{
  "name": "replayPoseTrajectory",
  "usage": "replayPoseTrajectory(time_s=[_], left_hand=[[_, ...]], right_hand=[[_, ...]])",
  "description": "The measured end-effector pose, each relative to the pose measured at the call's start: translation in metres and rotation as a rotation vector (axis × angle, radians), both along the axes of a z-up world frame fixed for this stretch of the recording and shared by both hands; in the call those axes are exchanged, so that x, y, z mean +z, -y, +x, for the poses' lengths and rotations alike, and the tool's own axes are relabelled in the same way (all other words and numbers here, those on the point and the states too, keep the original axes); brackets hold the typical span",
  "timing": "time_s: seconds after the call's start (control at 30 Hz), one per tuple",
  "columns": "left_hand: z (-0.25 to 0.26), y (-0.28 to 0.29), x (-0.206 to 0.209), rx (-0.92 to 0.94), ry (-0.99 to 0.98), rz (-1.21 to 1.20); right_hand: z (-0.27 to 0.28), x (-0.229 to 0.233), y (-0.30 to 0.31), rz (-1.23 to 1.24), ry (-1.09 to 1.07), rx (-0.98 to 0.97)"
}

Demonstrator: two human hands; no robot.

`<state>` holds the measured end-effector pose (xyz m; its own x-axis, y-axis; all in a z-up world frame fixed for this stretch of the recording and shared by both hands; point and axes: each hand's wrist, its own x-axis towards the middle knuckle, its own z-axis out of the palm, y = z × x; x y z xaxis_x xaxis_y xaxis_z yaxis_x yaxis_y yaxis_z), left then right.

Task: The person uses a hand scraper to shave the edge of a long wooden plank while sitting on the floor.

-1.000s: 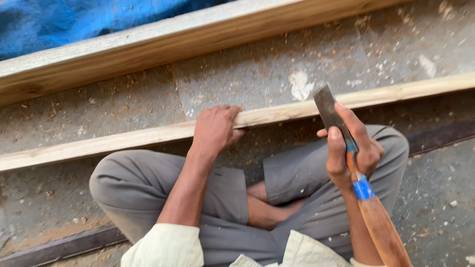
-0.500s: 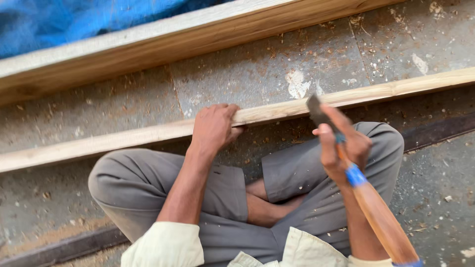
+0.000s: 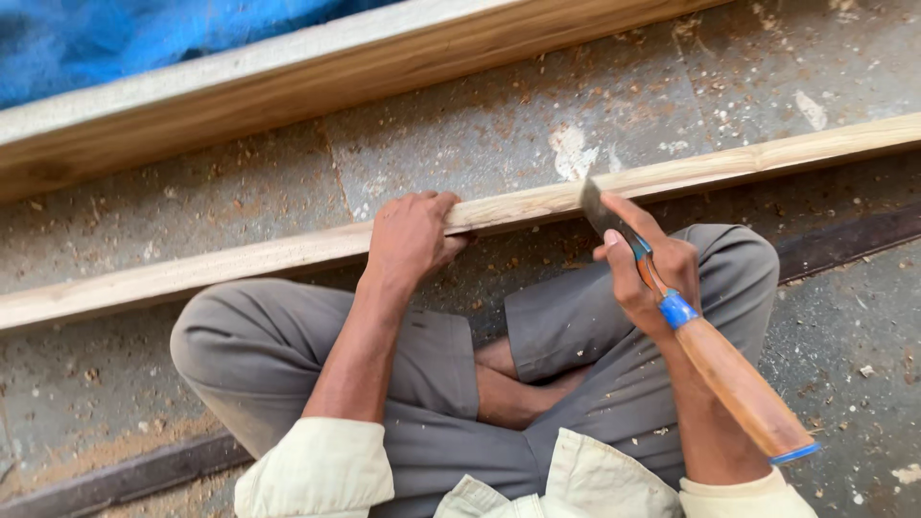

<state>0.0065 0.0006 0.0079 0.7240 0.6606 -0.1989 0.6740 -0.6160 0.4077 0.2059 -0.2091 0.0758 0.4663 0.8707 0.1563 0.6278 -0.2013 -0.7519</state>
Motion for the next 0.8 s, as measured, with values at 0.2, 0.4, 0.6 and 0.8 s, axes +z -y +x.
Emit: replayPoseTrajectory(time_s=[0.2, 0.4, 0.6, 0.8], left_hand=[[-0.009, 0.005, -0.002, -0.016, 0.048, 0.036], [-0.001, -0.001, 0.000, 0.010, 0.001, 0.029], [0.000, 0.000, 0.003, -0.012, 0.044, 0.051], [-0.008, 0.008, -0.002, 0.011, 0.022, 0.031]], right_hand=[[-0.005, -0.001, -0.001, 0.331, -0.012, -0.104], [0.001, -0.005, -0.012, 0.450, -0.028, -0.083], [0.008, -0.005, -0.011, 0.026, 0.039, -0.018], [0.002, -0.006, -0.016, 0.321, 0.024, -0.065]])
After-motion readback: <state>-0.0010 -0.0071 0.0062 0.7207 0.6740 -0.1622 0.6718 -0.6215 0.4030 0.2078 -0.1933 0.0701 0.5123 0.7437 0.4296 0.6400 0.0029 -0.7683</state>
